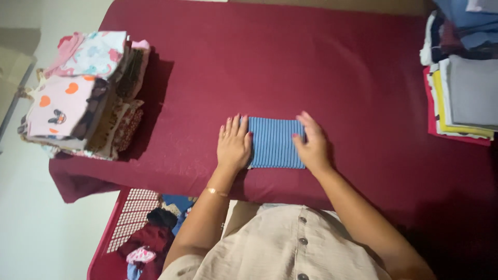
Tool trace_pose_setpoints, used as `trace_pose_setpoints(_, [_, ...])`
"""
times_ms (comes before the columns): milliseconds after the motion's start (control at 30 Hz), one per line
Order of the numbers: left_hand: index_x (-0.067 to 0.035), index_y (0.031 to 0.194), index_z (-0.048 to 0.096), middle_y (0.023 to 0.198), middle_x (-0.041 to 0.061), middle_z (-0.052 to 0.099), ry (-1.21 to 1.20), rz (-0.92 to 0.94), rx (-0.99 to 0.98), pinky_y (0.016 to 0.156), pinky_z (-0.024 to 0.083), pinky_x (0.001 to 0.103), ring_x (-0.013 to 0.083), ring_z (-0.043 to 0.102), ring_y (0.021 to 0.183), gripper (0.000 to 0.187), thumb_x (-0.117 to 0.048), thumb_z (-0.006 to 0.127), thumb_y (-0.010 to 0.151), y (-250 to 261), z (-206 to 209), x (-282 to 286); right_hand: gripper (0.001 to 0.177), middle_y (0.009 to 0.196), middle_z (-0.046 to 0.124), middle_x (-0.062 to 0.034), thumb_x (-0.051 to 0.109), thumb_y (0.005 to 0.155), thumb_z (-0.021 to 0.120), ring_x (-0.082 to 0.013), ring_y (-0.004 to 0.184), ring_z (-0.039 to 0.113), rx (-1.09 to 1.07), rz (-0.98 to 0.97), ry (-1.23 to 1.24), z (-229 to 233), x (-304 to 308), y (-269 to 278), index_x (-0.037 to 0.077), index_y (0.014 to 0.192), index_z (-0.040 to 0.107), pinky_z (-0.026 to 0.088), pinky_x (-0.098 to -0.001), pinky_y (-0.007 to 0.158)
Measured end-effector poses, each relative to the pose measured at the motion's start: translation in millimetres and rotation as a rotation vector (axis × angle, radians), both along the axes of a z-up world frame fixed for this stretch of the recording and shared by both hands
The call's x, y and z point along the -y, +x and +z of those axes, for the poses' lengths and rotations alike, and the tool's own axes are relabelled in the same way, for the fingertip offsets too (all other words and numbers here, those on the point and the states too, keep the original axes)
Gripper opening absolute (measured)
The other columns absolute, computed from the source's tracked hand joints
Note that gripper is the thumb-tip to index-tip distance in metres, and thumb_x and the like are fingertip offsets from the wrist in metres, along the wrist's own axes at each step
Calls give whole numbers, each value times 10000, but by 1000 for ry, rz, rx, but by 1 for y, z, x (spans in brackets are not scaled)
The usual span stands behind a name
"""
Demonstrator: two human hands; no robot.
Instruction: Folding several items of clothing and stacking them neatly.
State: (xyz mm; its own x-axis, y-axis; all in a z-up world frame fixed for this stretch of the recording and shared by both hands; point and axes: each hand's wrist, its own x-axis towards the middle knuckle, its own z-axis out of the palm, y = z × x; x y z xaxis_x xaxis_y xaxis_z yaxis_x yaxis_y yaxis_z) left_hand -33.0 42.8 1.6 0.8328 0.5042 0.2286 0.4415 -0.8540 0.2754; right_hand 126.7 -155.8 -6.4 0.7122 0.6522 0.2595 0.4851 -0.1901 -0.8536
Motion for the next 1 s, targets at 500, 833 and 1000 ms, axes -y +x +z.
trace_pose_setpoints(500, [43,1569,339,1571,267,451,-242,-18,406,1221,279,522,453,400,1455,604,-284,412,1066,-19,2,-4,262,1035,765,-66,90,991,627,-174,900,714,-226,290,-109,226,2,50,56,1242,693,580,-350,811])
trace_pose_setpoints(833, [20,1580,347,1531,254,486,-251,-19,405,1222,272,519,461,396,1457,632,-362,359,1077,-18,-5,-5,181,977,687,-125,207,1009,540,-337,937,680,238,336,-609,169,13,-38,104,987,687,544,-485,844])
trace_pose_setpoints(1000, [-5,1537,433,1541,233,507,-718,35,535,1228,300,497,405,430,1461,576,-349,308,1093,10,1,-8,317,1287,704,-134,79,922,628,-298,1229,661,267,606,-155,68,38,-57,63,1230,702,502,-435,1079])
